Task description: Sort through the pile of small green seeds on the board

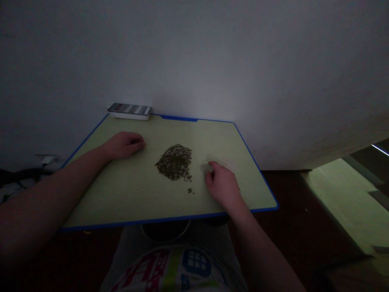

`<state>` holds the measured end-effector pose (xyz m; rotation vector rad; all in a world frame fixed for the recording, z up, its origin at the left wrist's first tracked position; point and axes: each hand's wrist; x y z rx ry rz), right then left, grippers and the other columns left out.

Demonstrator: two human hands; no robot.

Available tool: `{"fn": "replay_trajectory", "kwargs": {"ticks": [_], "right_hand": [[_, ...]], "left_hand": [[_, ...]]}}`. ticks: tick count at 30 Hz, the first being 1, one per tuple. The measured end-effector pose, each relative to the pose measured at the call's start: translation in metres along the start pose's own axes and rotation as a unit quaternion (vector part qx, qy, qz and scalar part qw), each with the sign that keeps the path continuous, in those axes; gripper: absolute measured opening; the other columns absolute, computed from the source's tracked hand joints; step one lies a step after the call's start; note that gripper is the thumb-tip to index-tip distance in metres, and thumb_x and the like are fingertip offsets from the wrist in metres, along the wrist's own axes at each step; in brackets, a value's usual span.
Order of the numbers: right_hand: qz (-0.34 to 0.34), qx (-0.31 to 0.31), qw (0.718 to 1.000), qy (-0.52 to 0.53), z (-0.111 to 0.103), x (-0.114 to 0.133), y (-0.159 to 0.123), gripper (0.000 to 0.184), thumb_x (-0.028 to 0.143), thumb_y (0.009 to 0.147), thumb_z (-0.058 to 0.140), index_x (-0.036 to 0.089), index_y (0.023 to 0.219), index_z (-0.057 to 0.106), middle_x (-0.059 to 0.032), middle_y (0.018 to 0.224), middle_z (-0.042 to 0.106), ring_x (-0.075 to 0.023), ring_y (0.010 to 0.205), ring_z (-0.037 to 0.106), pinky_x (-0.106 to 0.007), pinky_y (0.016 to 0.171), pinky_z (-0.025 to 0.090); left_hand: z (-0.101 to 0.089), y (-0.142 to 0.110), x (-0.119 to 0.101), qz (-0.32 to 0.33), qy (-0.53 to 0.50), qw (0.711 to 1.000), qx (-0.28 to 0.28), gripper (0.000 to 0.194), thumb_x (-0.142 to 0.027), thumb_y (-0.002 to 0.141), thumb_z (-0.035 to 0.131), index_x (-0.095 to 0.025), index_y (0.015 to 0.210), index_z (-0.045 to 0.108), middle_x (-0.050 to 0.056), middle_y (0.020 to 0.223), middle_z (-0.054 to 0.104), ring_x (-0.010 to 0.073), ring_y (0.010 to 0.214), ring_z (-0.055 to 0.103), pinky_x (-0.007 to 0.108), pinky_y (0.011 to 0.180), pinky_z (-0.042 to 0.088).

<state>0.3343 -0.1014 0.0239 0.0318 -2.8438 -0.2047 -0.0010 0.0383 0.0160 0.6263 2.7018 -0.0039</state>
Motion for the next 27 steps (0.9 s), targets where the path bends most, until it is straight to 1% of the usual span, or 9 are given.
{"fn": "replay_trajectory", "kwargs": {"ticks": [6,13,18,21,24,27], "right_hand": [[0.023,-0.015,1.000,0.001,0.000,-0.022,0.007,0.040,0.026,0.084,0.048,0.013,0.119,0.061,-0.0085,0.079,0.070,-0.0215,0.071,0.063,-0.033,0.069,0.046],[0.012,-0.028,0.999,-0.008,-0.002,-0.038,0.018,0.039,0.022,0.084,0.048,0.013,0.119,0.061,-0.0110,0.085,0.070,-0.0229,0.076,0.064,-0.035,0.074,0.047],[0.024,-0.040,0.997,-0.065,-0.007,-0.044,0.023,0.041,0.020,0.084,0.046,0.013,0.122,0.060,-0.0151,0.098,0.070,-0.0266,0.086,0.065,-0.038,0.076,0.047],[0.021,-0.050,0.995,-0.085,-0.009,-0.044,0.023,0.041,0.021,0.086,0.043,0.012,0.123,0.060,-0.0173,0.105,0.068,-0.0282,0.090,0.064,-0.040,0.078,0.047],[-0.005,-0.055,0.997,-0.053,-0.011,-0.040,0.018,0.042,0.021,0.087,0.042,0.010,0.124,0.059,-0.0181,0.110,0.066,-0.0277,0.094,0.064,-0.040,0.082,0.047],[-0.041,-0.025,0.999,0.017,-0.011,-0.034,0.010,0.041,0.021,0.087,0.044,0.011,0.124,0.058,-0.0148,0.107,0.068,-0.0251,0.093,0.063,-0.038,0.083,0.047]], "left_hand": [[0.001,0.000,0.001,-0.006,-0.013,1.000,-0.001,0.040,-0.049,0.078,0.042,-0.017,0.080,0.066,0.003,0.065,0.061,0.0156,0.060,0.051,0.027,0.057,0.034],[0.001,0.000,0.002,0.002,-0.015,1.000,-0.001,0.039,-0.049,0.080,0.042,-0.017,0.077,0.064,0.002,0.062,0.059,0.0153,0.059,0.051,0.027,0.056,0.034],[0.001,0.000,0.002,0.008,-0.016,1.000,-0.004,0.037,-0.047,0.080,0.042,-0.017,0.076,0.063,0.002,0.062,0.058,0.0149,0.058,0.050,0.027,0.056,0.033],[0.001,0.000,0.002,0.012,-0.015,1.000,-0.006,0.036,-0.046,0.081,0.043,-0.017,0.075,0.063,0.002,0.061,0.057,0.0146,0.058,0.049,0.027,0.056,0.033],[0.001,0.000,0.002,0.007,-0.013,1.000,-0.004,0.036,-0.046,0.081,0.043,-0.017,0.075,0.062,0.002,0.062,0.057,0.0145,0.058,0.049,0.027,0.056,0.032],[0.001,0.001,0.002,-0.001,-0.010,1.000,-0.002,0.036,-0.046,0.080,0.043,-0.017,0.076,0.063,0.002,0.062,0.057,0.0145,0.058,0.049,0.027,0.056,0.032]]}}
Point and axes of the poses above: each hand's wrist, its own y-axis towards the middle knuckle, its own z-axis out of the palm, x = y × z
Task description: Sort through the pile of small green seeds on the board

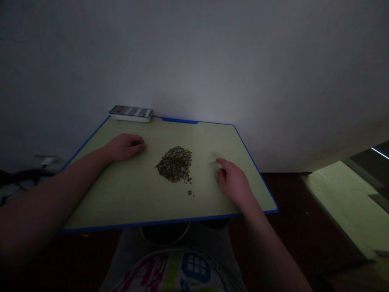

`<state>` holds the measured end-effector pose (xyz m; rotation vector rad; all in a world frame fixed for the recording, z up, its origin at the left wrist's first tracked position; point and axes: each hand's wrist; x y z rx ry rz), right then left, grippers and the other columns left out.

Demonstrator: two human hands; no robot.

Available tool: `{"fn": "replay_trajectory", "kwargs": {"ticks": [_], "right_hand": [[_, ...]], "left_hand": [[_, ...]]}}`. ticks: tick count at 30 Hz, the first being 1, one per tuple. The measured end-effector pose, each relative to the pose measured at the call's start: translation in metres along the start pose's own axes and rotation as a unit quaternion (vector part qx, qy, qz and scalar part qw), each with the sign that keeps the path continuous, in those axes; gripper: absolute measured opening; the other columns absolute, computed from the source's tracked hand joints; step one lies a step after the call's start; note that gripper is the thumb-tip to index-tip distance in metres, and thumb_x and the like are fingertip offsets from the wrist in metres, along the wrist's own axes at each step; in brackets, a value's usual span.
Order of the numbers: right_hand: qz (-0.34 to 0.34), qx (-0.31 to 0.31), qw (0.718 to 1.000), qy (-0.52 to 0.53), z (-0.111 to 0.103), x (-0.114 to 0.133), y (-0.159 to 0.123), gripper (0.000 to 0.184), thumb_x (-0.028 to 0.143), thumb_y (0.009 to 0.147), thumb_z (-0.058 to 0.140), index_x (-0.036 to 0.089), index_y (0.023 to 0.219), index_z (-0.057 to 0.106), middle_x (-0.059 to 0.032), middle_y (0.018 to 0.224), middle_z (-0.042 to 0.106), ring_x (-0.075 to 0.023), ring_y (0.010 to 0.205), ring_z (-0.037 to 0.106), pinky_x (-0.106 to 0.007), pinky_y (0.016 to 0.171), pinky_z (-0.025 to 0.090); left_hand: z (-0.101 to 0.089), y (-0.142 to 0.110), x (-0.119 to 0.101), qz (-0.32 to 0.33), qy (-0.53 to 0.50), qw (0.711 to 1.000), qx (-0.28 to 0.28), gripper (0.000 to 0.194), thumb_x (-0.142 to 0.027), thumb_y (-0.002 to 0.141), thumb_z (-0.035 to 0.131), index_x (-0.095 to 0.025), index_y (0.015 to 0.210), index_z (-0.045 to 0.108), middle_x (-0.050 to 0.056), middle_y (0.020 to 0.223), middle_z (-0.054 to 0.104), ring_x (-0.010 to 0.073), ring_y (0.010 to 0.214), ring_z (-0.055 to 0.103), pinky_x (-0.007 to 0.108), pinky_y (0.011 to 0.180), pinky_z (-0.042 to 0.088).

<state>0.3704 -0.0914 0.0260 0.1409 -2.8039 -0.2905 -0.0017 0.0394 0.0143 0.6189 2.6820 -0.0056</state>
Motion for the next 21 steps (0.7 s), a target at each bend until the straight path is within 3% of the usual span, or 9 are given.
{"fn": "replay_trajectory", "kwargs": {"ticks": [7,21], "right_hand": [[-0.027,0.089,0.990,0.110,0.005,0.012,-0.016,0.036,0.023,0.087,0.046,0.015,0.119,0.059,-0.0053,0.080,0.066,-0.0184,0.071,0.059,-0.031,0.067,0.046],[-0.058,0.115,0.982,0.140,0.006,0.026,-0.027,0.035,0.023,0.087,0.047,0.017,0.120,0.059,-0.0030,0.077,0.064,-0.0170,0.067,0.056,-0.030,0.064,0.043]], "left_hand": [[0.000,0.000,0.001,0.001,0.002,1.000,-0.001,0.038,-0.047,0.080,0.043,-0.016,0.080,0.065,0.003,0.066,0.060,0.0153,0.061,0.051,0.027,0.058,0.034],[-0.001,-0.001,-0.001,-0.012,-0.001,1.000,0.004,0.039,-0.047,0.079,0.043,-0.015,0.081,0.066,0.003,0.065,0.060,0.0154,0.059,0.051,0.027,0.057,0.034]]}}
Point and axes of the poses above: each hand's wrist, its own y-axis towards the middle knuckle, its own z-axis out of the palm, x = y × z
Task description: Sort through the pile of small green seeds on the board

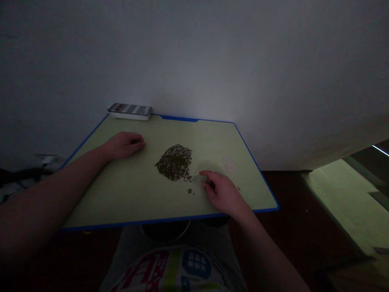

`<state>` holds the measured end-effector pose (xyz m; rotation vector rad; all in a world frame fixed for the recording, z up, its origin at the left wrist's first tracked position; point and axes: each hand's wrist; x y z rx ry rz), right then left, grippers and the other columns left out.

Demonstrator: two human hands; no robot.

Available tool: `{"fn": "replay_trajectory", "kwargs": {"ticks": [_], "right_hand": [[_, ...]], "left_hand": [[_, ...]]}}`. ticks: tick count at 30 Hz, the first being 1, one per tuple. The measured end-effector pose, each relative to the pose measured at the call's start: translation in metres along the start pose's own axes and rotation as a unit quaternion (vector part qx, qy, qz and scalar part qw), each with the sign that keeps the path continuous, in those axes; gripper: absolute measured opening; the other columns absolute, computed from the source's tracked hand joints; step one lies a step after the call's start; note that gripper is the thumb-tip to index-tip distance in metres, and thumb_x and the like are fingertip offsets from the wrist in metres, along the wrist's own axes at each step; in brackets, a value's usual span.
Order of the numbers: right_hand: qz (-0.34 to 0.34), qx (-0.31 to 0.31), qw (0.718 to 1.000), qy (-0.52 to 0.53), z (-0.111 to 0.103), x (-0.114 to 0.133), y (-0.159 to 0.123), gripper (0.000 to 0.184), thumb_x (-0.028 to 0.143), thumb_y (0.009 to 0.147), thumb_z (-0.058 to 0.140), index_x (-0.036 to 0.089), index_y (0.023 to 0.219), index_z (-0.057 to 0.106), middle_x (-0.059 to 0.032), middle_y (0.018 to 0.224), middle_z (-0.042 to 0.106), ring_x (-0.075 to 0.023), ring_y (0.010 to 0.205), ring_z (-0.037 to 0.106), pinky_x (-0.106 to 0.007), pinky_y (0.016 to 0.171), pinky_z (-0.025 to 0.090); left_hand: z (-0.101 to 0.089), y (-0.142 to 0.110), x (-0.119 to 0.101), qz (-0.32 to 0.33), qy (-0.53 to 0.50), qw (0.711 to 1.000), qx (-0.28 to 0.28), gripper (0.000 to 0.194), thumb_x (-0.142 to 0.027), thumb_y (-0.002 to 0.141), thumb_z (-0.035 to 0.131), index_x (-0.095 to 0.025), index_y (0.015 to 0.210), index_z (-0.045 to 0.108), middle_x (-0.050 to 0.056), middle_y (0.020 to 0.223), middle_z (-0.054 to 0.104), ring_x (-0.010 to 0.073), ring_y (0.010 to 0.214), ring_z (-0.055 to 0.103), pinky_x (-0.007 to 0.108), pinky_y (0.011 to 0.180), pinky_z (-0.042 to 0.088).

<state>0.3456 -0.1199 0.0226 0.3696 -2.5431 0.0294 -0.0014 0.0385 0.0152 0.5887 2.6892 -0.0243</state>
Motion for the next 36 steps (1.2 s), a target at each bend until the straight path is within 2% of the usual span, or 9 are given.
{"fn": "replay_trajectory", "kwargs": {"ticks": [11,20,29,36], "right_hand": [[-0.015,-0.017,0.999,-0.024,0.009,0.013,0.001,0.038,0.023,0.087,0.046,0.014,0.121,0.060,-0.0069,0.083,0.067,-0.0181,0.072,0.060,-0.031,0.067,0.045],[0.054,-0.037,0.996,-0.053,0.013,0.019,-0.003,0.041,0.024,0.085,0.046,0.012,0.122,0.060,-0.0071,0.077,0.068,-0.0190,0.067,0.060,-0.031,0.063,0.045],[0.090,-0.066,0.992,-0.061,0.007,0.004,-0.005,0.040,0.025,0.083,0.049,0.014,0.120,0.061,-0.0057,0.073,0.068,-0.0184,0.063,0.060,-0.029,0.059,0.044],[0.093,-0.085,0.990,-0.058,0.003,-0.004,-0.006,0.040,0.027,0.084,0.048,0.013,0.119,0.061,-0.0074,0.077,0.069,-0.0193,0.065,0.061,-0.031,0.061,0.047]], "left_hand": [[0.002,0.001,0.002,0.014,0.003,1.000,-0.008,0.037,-0.046,0.079,0.043,-0.016,0.079,0.065,0.003,0.064,0.060,0.0147,0.059,0.050,0.027,0.056,0.032],[0.002,0.001,0.003,0.015,0.005,1.000,-0.004,0.037,-0.046,0.080,0.043,-0.016,0.080,0.065,0.002,0.064,0.059,0.0152,0.060,0.051,0.027,0.058,0.034],[0.002,0.002,0.003,0.008,0.002,1.000,-0.005,0.038,-0.047,0.079,0.043,-0.016,0.081,0.065,0.003,0.067,0.061,0.0151,0.061,0.052,0.027,0.057,0.034],[0.002,0.001,0.004,0.012,0.005,1.000,-0.006,0.038,-0.047,0.080,0.044,-0.016,0.081,0.065,0.003,0.066,0.061,0.0151,0.060,0.052,0.027,0.057,0.034]]}}
Point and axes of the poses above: each hand's wrist, its own y-axis towards the middle knuckle, its own z-axis out of the palm, x = y × z
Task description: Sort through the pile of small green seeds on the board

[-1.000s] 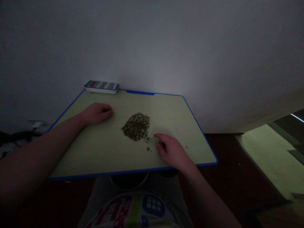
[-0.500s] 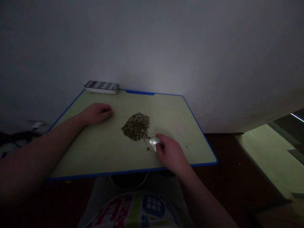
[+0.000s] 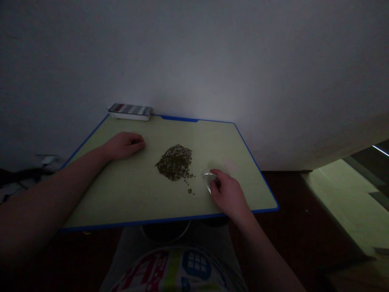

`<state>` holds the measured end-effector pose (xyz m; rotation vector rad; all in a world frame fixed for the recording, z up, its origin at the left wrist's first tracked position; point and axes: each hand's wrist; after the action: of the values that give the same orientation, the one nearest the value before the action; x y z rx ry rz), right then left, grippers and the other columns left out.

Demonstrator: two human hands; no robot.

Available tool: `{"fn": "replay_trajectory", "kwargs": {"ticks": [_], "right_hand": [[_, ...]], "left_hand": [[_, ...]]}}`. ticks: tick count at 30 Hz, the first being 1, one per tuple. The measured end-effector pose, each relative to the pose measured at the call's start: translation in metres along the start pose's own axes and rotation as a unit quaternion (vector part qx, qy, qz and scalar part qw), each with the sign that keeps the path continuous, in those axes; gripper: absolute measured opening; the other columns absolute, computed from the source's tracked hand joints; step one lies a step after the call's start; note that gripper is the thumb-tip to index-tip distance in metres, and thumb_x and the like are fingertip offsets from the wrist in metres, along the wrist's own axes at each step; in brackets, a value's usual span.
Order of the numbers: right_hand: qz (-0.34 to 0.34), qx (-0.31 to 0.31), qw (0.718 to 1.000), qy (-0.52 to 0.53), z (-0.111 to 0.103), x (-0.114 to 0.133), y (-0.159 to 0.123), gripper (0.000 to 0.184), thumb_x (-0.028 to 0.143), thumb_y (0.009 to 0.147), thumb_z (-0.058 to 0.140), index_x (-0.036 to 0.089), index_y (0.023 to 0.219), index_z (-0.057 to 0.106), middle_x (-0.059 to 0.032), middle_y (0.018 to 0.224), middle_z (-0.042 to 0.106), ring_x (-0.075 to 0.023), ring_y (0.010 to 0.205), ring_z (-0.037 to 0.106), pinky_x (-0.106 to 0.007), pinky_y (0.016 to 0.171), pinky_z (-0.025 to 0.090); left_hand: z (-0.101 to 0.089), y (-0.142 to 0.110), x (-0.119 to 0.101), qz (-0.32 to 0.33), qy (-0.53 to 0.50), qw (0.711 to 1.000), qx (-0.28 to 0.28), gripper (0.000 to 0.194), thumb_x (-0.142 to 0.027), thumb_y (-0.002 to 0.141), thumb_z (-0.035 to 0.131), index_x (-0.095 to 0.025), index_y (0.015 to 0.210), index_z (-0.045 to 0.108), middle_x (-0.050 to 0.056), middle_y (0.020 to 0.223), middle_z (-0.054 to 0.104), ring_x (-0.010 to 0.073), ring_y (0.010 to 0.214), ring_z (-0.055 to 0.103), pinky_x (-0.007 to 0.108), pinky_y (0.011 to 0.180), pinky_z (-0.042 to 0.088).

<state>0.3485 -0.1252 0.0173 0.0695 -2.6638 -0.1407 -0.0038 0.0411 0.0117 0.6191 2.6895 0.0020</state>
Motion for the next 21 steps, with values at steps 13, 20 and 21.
{"fn": "replay_trajectory", "kwargs": {"ticks": [13,20,21], "right_hand": [[0.008,-0.033,0.997,-0.070,0.000,-0.005,0.016,0.042,0.028,0.085,0.047,0.012,0.121,0.061,-0.0094,0.079,0.070,-0.0218,0.070,0.063,-0.034,0.069,0.048],[0.035,-0.075,0.986,-0.146,-0.011,-0.030,0.032,0.042,0.024,0.086,0.043,0.009,0.122,0.059,-0.0178,0.098,0.069,-0.0286,0.086,0.065,-0.042,0.077,0.048],[0.029,-0.074,0.986,-0.148,-0.011,-0.032,0.032,0.042,0.023,0.086,0.043,0.009,0.122,0.058,-0.0188,0.102,0.068,-0.0292,0.088,0.065,-0.043,0.079,0.048]], "left_hand": [[-0.002,-0.001,-0.004,-0.003,-0.001,1.000,0.005,0.039,-0.047,0.080,0.043,-0.016,0.080,0.066,0.003,0.064,0.060,0.0160,0.059,0.052,0.028,0.057,0.034],[-0.003,-0.001,-0.006,-0.001,-0.005,1.000,0.008,0.036,-0.045,0.080,0.044,-0.016,0.082,0.066,0.004,0.068,0.063,0.0156,0.061,0.053,0.028,0.058,0.035],[-0.003,-0.001,-0.005,0.001,-0.007,1.000,0.008,0.036,-0.045,0.079,0.044,-0.016,0.082,0.066,0.004,0.069,0.063,0.0155,0.061,0.053,0.028,0.058,0.035]]}}
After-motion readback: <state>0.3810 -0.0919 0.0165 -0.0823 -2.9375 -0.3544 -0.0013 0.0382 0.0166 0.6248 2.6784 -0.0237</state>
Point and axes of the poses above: each hand's wrist, its own y-axis towards the middle knuckle, its own z-axis out of the palm, x = y × z
